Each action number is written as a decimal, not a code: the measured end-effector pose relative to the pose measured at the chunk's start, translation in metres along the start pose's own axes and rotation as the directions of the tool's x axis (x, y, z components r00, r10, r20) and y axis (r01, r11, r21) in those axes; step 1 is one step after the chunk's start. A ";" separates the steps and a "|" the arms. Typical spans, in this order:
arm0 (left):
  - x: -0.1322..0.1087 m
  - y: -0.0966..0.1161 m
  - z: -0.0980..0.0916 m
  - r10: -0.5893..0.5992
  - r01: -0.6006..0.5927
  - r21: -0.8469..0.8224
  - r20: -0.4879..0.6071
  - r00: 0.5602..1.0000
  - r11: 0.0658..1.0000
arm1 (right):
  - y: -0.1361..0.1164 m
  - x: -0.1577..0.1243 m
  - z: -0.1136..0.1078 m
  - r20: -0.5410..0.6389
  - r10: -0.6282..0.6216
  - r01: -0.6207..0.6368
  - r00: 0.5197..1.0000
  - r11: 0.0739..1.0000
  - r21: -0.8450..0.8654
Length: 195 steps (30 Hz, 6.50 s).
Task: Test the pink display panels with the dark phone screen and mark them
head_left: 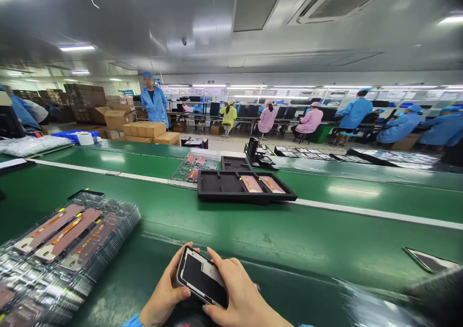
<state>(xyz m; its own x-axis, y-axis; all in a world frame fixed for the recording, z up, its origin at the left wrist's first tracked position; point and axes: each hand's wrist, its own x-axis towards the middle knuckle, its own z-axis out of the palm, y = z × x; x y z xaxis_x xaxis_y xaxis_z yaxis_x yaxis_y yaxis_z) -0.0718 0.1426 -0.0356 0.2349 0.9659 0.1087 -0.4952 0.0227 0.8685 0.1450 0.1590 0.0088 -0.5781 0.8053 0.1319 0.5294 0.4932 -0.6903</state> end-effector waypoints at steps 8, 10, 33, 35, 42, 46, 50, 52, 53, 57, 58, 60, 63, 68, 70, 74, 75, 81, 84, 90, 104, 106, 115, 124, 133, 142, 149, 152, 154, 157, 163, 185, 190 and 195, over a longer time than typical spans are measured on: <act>0.005 0.023 -0.016 -0.023 0.027 -0.542 0.014 1.000 0.840 | 0.054 0.004 -0.020 -0.136 0.090 -0.106 0.987 0.987 -0.120; 0.005 0.028 -0.013 -0.075 0.026 -0.589 -0.059 0.995 0.808 | 0.062 0.008 -0.019 -0.109 0.137 -0.154 0.985 0.973 -0.170; 0.003 0.022 0.020 -0.418 0.350 -0.544 -0.001 0.908 0.763 | 0.082 0.011 -0.017 0.084 0.333 -0.330 0.939 0.943 -0.048; 0.002 0.022 0.024 -0.429 0.368 -0.557 0.023 0.903 0.745 | 0.087 0.009 -0.023 0.124 0.338 -0.349 0.933 0.934 0.078; 0.001 0.020 0.027 -0.422 0.336 -0.542 -0.038 0.906 0.770 | 0.084 0.000 -0.053 0.203 0.303 -0.365 0.931 0.768 0.527; 0.001 0.020 0.031 -0.298 0.143 -0.524 -0.224 0.928 0.839 | 0.068 -0.006 -0.058 0.133 0.382 -0.270 0.914 0.330 0.905; 0.000 0.022 0.034 -0.268 0.095 -0.476 -0.310 0.912 0.874 | 0.045 -0.008 -0.051 0.135 0.431 -0.135 0.892 -0.031 0.990; 0.001 0.023 0.034 -0.283 0.107 -0.482 -0.309 0.908 0.870 | 0.033 -0.008 -0.049 0.149 0.374 -0.133 0.916 -0.068 0.989; 0.001 0.023 0.034 -0.289 0.113 -0.490 -0.301 0.909 0.865 | 0.028 -0.008 -0.049 0.152 0.343 -0.134 0.927 -0.075 0.988; 0.002 0.019 0.033 -0.319 0.149 -0.528 -0.248 0.915 0.836 | 0.020 -0.009 -0.054 0.159 0.307 -0.151 0.938 -0.051 0.987; 0.002 0.018 0.033 -0.326 0.155 -0.532 -0.243 0.914 0.832 | 0.020 -0.009 -0.056 0.181 0.301 -0.176 0.936 -0.046 0.983; 0.002 0.015 0.033 -0.335 0.162 -0.536 -0.241 0.911 0.828 | 0.020 -0.011 -0.057 0.234 0.291 -0.224 0.928 -0.067 0.972; 0.001 0.014 0.034 -0.343 0.173 -0.540 -0.231 0.910 0.824 | 0.018 -0.014 -0.055 0.292 0.312 -0.256 0.904 -0.150 0.955; 0.001 0.018 0.037 -0.355 0.186 -0.541 -0.226 0.907 0.821 | 0.011 -0.015 -0.052 0.304 0.415 -0.206 0.857 -0.264 0.942; 0.001 0.019 0.038 -0.360 0.195 -0.540 -0.220 0.907 0.819 | 0.011 -0.016 -0.054 0.284 0.445 -0.178 0.849 -0.265 0.948; 0.000 0.020 0.039 -0.371 0.208 -0.544 -0.208 0.905 0.813 | 0.017 -0.020 -0.057 0.205 0.475 -0.114 0.856 -0.212 0.971; 0.000 0.020 0.039 -0.371 0.210 -0.545 -0.203 0.906 0.812 | 0.018 -0.021 -0.057 0.188 0.477 -0.102 0.859 -0.201 0.974; 0.001 0.023 0.038 -0.363 0.224 -0.552 -0.156 0.918 0.803 | 0.016 -0.022 -0.053 0.162 0.490 -0.074 0.856 -0.194 0.978; 0.001 0.024 0.038 -0.367 0.221 -0.552 -0.168 0.915 0.804 | 0.016 -0.019 -0.049 0.178 0.518 -0.079 0.837 -0.207 0.975; 0.002 0.024 0.041 -0.368 0.213 -0.537 -0.200 0.908 0.816 | 0.014 -0.020 -0.043 0.157 0.505 -0.103 0.849 -0.132 0.986; -0.020 0.017 0.043 -0.185 0.181 -0.296 0.016 0.983 0.938 | -0.010 -0.046 -0.046 -0.182 0.133 0.041 0.974 0.688 0.724; -0.021 0.019 0.047 -0.183 0.180 -0.251 0.014 0.983 0.951 | -0.012 -0.049 -0.044 -0.179 0.082 0.041 0.980 0.804 0.593; -0.022 0.030 0.053 -0.178 0.174 -0.162 -0.014 0.984 0.971 | -0.013 -0.048 -0.045 -0.051 -0.001 0.013 0.999 0.973 0.230; -0.020 0.018 0.051 -0.128 0.132 -0.082 0.045 0.991 0.988 | -0.011 -0.047 -0.036 -0.003 0.035 -0.034 0.999 0.979 0.202; -0.020 0.017 0.057 -0.055 0.055 -0.012 0.019 0.998 0.998 | -0.014 -0.046 -0.012 -0.021 -0.047 0.050 0.999 0.993 0.111; -0.020 0.019 0.058 -0.059 0.059 -0.006 0.016 0.998 0.998 | -0.006 -0.050 -0.002 -0.065 -0.134 0.135 0.989 0.991 0.011; -0.021 0.019 0.061 -0.068 0.068 -0.008 0.008 0.998 0.998 | -0.006 -0.050 0.000 -0.106 -0.178 0.177 0.978 0.984 -0.022; -0.020 0.020 0.061 -0.072 0.072 -0.014 0.004 0.997 0.997 | -0.008 -0.051 0.000 -0.108 -0.185 0.183 0.977 0.983 -0.022; -0.020 0.020 0.061 -0.070 0.070 -0.011 0.002 0.998 0.997 | -0.009 -0.052 -0.001 -0.105 -0.185 0.184 0.977 0.983 -0.019; -0.020 0.020 0.061 -0.066 0.066 -0.002 0.001 0.998 0.998 | -0.008 -0.052 -0.001 -0.095 -0.180 0.178 0.979 0.984 -0.023; -0.021 0.021 0.060 -0.058 0.058 -0.001 0.014 0.998 0.998 | -0.007 -0.052 -0.001 -0.093 -0.191 0.188 0.977 0.981 -0.041; -0.021 0.023 0.059 -0.042 0.039 0.068 0.056 0.998 0.997 | -0.012 -0.050 -0.002 -0.121 -0.275 0.261 0.954 0.957 -0.125; -0.020 0.022 0.057 -0.041 0.035 0.081 0.086 0.995 0.996 | -0.014 -0.050 -0.002 -0.147 -0.308 0.288 0.940 0.947 -0.144; -0.020 0.023 0.055 -0.050 0.039 0.103 0.111 0.993 0.994 | -0.016 -0.049 -0.005 -0.151 -0.314 0.294 0.937 0.945 -0.141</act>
<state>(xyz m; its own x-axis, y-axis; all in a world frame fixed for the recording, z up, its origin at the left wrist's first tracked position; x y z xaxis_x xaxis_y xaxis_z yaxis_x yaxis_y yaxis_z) -0.0421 0.1098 0.0087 0.3507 0.9290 0.1181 -0.3967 0.0332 0.9173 0.1683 0.1132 0.0169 -0.6140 0.6497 0.4482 0.4182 0.7494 -0.5134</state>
